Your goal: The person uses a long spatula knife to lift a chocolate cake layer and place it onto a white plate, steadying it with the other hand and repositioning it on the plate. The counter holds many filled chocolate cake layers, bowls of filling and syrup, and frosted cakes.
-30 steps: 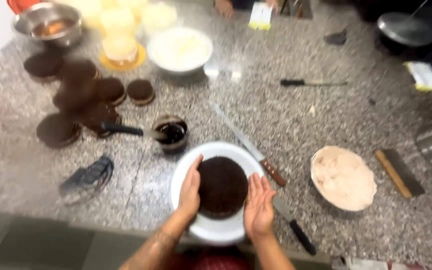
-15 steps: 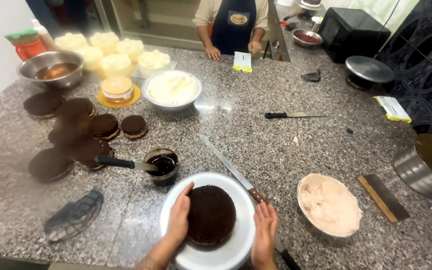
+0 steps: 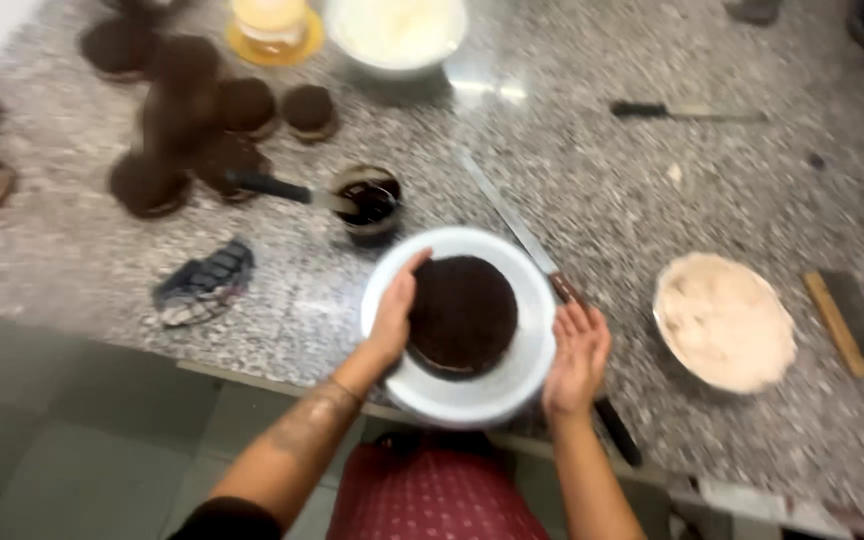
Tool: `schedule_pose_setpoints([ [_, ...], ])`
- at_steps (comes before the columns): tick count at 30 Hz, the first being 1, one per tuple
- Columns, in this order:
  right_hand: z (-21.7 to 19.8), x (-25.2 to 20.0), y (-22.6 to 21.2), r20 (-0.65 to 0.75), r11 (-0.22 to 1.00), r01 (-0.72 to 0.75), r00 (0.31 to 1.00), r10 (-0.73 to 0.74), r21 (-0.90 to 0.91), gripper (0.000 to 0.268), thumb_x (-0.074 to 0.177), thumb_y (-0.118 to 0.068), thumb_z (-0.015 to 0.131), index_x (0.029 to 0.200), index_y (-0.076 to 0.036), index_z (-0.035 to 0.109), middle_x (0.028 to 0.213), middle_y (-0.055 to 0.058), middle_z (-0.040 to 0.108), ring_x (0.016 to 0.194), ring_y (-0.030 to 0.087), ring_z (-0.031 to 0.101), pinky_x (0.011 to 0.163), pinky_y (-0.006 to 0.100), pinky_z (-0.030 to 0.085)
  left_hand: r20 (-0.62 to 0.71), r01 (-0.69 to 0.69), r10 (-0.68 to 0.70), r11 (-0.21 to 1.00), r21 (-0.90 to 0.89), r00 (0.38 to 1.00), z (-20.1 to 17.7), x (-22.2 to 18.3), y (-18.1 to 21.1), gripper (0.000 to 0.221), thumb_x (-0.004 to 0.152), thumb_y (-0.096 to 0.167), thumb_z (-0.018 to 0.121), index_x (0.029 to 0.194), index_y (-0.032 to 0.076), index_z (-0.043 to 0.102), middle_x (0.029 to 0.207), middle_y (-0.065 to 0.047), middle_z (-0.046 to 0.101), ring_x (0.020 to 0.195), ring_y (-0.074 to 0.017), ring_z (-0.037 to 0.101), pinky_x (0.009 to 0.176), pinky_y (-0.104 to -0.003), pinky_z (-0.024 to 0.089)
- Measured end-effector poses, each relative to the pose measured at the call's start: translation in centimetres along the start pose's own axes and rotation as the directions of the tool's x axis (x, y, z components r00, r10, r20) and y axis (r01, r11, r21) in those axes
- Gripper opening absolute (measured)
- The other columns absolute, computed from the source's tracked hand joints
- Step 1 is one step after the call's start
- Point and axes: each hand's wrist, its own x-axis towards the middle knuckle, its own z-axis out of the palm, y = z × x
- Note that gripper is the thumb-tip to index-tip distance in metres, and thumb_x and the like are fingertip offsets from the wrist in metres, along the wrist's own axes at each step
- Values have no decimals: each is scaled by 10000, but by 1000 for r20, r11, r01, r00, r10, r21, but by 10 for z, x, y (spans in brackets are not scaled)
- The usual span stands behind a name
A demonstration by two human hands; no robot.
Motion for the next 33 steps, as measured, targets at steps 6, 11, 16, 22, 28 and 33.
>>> schedule_pose_setpoints([
  [6, -1, 5, 12, -19, 999, 29, 999, -28, 34, 621, 1115, -418, 360, 1544, 15, 239, 1474, 281, 438, 1341, 371, 499, 1179, 480, 396, -29, -37, 38, 998, 44, 999, 6, 7, -3, 763, 1058, 602, 329, 1485, -6, 501, 1524, -187, 538, 1472, -291, 438, 1235, -372, 265],
  [11, -3, 5, 12, -20, 999, 35, 999, -35, -30, 613, 1127, -401, 345, 1546, 32, 231, 1479, 280, 429, 1339, 370, 492, 1175, 482, 394, -28, -54, 55, 998, 25, 998, 6, 7, 4, 776, 1051, 609, 335, 1485, -14, 495, 1531, -186, 531, 1474, -295, 436, 1235, -376, 265],
  [16, -8, 7, 20, -2, 998, 63, 998, -63, -22, 615, 1140, -404, 336, 1549, 42, 229, 1474, 288, 427, 1329, 365, 496, 1167, 481, 401, -29, -53, 53, 998, 21, 998, 6, 7, 10, 791, 1042, 624, 339, 1483, -14, 495, 1530, -188, 535, 1478, -296, 434, 1234, -378, 266],
  [22, -7, 9, 23, -66, 993, 84, 994, -90, -85, 611, 1146, -383, 337, 1541, 74, 242, 1465, 302, 445, 1317, 364, 524, 1134, 469, 437, -23, -32, 32, 999, -2, 999, 6, 8, 10, 795, 1034, 627, 339, 1490, -7, 488, 1536, -185, 526, 1480, -298, 429, 1231, -385, 269],
  [28, -12, 11, 26, -83, 990, 75, 993, -85, -119, 631, 1140, -394, 332, 1531, 92, 237, 1446, 320, 449, 1309, 372, 526, 1124, 474, 436, -21, -28, 28, 999, 17, 999, 7, 8, 8, 789, 1034, 623, 335, 1492, 0, 490, 1536, -182, 526, 1479, -297, 431, 1228, -386, 270],
  [33, -24, 19, 41, -96, 987, 94, 990, -107, -128, 643, 1151, -412, 324, 1534, 98, 239, 1446, 322, 458, 1292, 376, 548, 1114, 468, 456, -21, -12, 13, 1000, 27, 1000, 7, 7, 15, 808, 1026, 651, 321, 1493, 14, 489, 1537, -183, 529, 1482, -306, 437, 1232, -398, 278],
])
